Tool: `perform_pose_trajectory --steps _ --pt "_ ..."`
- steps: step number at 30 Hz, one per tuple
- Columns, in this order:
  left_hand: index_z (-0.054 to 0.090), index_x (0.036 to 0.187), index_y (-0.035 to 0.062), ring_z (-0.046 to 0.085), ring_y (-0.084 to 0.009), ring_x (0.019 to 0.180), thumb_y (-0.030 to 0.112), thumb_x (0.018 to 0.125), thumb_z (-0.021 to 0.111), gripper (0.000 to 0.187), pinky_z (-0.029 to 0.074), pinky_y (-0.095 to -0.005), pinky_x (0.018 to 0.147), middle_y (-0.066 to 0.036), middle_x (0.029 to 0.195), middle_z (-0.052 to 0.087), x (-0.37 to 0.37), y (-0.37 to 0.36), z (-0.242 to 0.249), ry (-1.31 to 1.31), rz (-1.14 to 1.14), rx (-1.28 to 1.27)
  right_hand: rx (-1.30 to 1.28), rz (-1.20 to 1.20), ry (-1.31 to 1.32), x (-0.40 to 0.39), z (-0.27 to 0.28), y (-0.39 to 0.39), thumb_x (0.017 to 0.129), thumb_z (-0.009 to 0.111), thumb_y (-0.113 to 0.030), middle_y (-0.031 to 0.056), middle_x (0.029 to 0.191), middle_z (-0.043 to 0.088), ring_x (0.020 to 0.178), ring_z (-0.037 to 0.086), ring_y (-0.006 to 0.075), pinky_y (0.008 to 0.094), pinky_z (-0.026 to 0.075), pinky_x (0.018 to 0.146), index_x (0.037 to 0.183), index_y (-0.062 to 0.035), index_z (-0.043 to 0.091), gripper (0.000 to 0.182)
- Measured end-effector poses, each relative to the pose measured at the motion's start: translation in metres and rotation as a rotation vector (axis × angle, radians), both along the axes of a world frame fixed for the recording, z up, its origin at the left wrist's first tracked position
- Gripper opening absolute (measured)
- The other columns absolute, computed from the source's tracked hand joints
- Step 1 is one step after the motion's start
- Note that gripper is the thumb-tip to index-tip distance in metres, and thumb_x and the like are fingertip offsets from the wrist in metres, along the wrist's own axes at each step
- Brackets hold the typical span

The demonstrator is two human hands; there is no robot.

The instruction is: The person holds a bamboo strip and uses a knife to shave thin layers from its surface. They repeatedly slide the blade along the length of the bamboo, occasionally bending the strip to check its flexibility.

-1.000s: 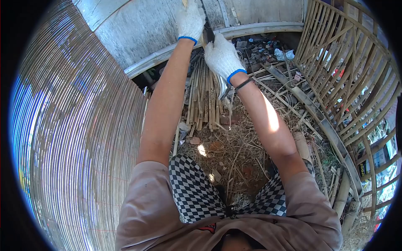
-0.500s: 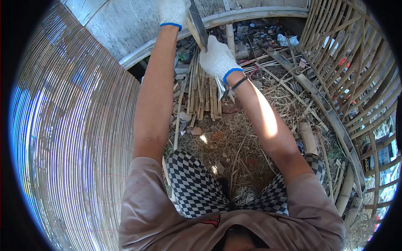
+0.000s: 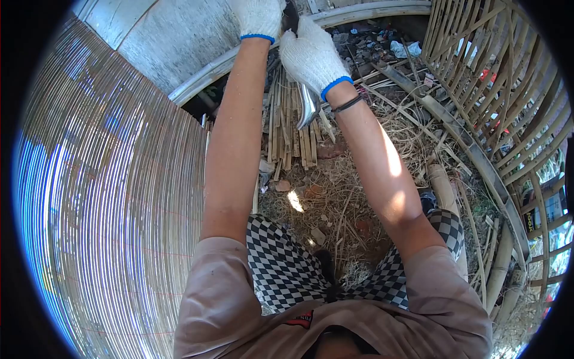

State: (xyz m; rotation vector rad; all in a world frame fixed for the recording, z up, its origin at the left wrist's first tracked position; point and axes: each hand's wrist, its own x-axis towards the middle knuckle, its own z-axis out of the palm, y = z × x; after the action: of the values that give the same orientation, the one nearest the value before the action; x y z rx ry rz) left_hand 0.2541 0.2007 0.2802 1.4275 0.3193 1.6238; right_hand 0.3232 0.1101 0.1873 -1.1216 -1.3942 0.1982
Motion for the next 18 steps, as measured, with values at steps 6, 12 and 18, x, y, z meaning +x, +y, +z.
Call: perform_pose_trajectory --steps 6,12,18 --pt "0.049 0.077 0.0255 0.029 -0.0068 0.039 0.055 0.103 0.056 0.040 0.020 -0.0257 0.036 0.009 0.054 0.032 -0.001 -0.018 0.007 0.003 -0.331 -0.034 -0.012 -0.015 -0.002 -0.003 0.006 -0.006 0.093 0.057 -0.021 0.0409 0.100 0.065 0.098 0.067 0.0541 0.0556 0.054 0.089 0.113 0.0120 0.054 0.038" --pt "0.047 0.075 0.0264 0.028 -0.0071 0.039 0.056 0.104 0.054 0.042 0.018 -0.0265 0.036 0.010 0.054 0.032 0.010 -0.020 0.006 0.097 0.166 0.037 0.041 -0.078 0.070 -0.011 -0.001 -0.002 0.093 0.058 -0.022 0.0396 0.093 0.066 0.092 0.067 0.0542 0.0567 0.055 0.083 0.104 0.0077 0.059 0.032" --pt "0.053 0.078 0.0242 0.031 -0.0085 0.041 0.060 0.102 0.052 0.043 0.021 -0.0272 0.037 0.008 0.055 0.036 0.004 0.010 0.012 0.058 -0.049 -0.138 -0.031 -0.048 -0.021 -0.009 -0.006 0.000 0.088 0.066 -0.020 0.0372 0.102 0.068 0.097 0.071 0.0493 0.0525 0.057 0.085 0.113 0.0104 0.055 0.040"
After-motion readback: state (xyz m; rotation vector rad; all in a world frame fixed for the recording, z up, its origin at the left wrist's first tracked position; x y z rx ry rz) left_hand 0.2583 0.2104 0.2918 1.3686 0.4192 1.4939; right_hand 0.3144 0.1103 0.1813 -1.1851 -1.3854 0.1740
